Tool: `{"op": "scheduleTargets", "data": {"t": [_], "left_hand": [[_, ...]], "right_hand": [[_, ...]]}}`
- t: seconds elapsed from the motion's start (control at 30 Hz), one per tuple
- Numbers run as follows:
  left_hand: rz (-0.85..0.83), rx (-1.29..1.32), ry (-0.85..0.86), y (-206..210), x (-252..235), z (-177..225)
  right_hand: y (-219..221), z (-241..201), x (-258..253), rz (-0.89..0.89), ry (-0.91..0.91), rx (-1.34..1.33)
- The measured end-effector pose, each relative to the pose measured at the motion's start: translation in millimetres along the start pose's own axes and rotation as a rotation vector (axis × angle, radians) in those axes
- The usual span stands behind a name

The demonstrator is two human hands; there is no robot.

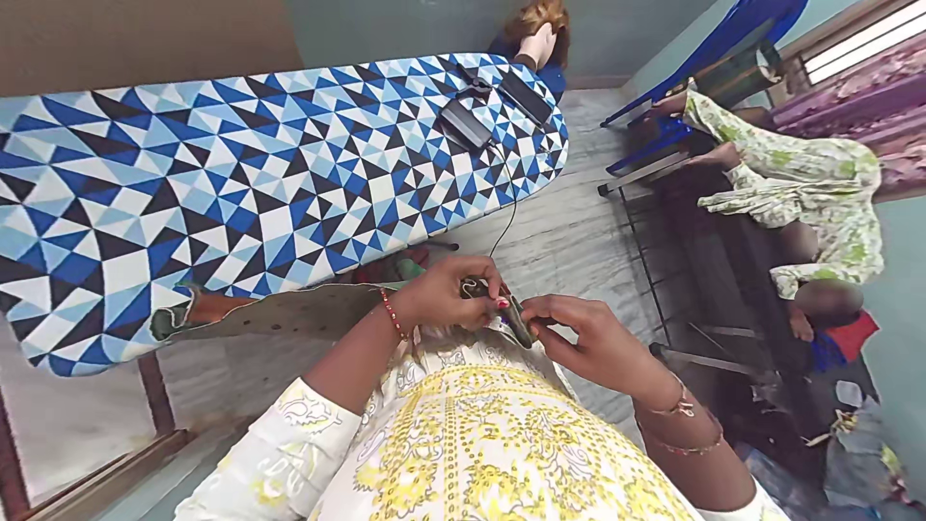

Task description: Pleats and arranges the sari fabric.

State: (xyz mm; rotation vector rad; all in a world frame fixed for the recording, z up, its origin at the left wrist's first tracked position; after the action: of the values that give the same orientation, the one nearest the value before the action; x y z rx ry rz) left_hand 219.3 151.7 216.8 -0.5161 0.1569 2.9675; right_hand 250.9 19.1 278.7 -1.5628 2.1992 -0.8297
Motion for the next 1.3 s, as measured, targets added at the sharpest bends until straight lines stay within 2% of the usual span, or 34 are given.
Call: {"op": "scheduleTargets", "data": {"t": [0.2,0.33,0.53,0.67,0.87,1.0,1.17,1.3], "left_hand": [[0.002,0.001,0.019,0.6,-3.7,-1.4],[-0.010,0.011,0.051,4.0,-5.6,0.1],[0.003,-0.001,0.033,4.2,-4.2,-3.2],[0.061,-0.056,-0.023,-2.0,-4.6,-2.3],[0.153,-0.130,0.037,-10.8,-6.5,6.3],[0.123,-0.240,-0.041,-7.1,-6.2,1.3],[0.107,-0.234,0.012,4.1,-11.9,-2.3],[0.081,-0.269,-0.021,8.2,-15.3,-4.9]], "right_hand": [[-5.9,2.2,-0.4,-0.077,0.064,-0.121],[-6.9,2.5,-6.1,-0.054,0.092,-0.039],[-6.8,-5.0,-9.5,-0.117,0.016,0.077],[-11.9,-9.6,-9.5,-0.071,0.007,0.186],[-19.9,-12.9,-7.7,-0.004,0.004,0.283],[-22.5,-11.1,-5.7,0.004,0.014,0.297],[-25.9,-9.9,-3.5,0.036,0.021,0.327],[-26.6,-6.7,-0.3,0.045,0.034,0.332]]}}
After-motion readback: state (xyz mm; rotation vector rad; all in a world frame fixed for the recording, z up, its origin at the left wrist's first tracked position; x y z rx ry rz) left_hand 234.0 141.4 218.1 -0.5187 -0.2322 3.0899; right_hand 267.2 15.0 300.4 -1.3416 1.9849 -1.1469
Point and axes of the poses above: each hand's wrist, its own x-axis away from the middle knuckle, its own y-axis out of the palm, z = x × y, the point moved 9 cm from there along -x, towards the middle knuckle, and after that the axes turned 3 degrees about y, right-handed, at the moved point
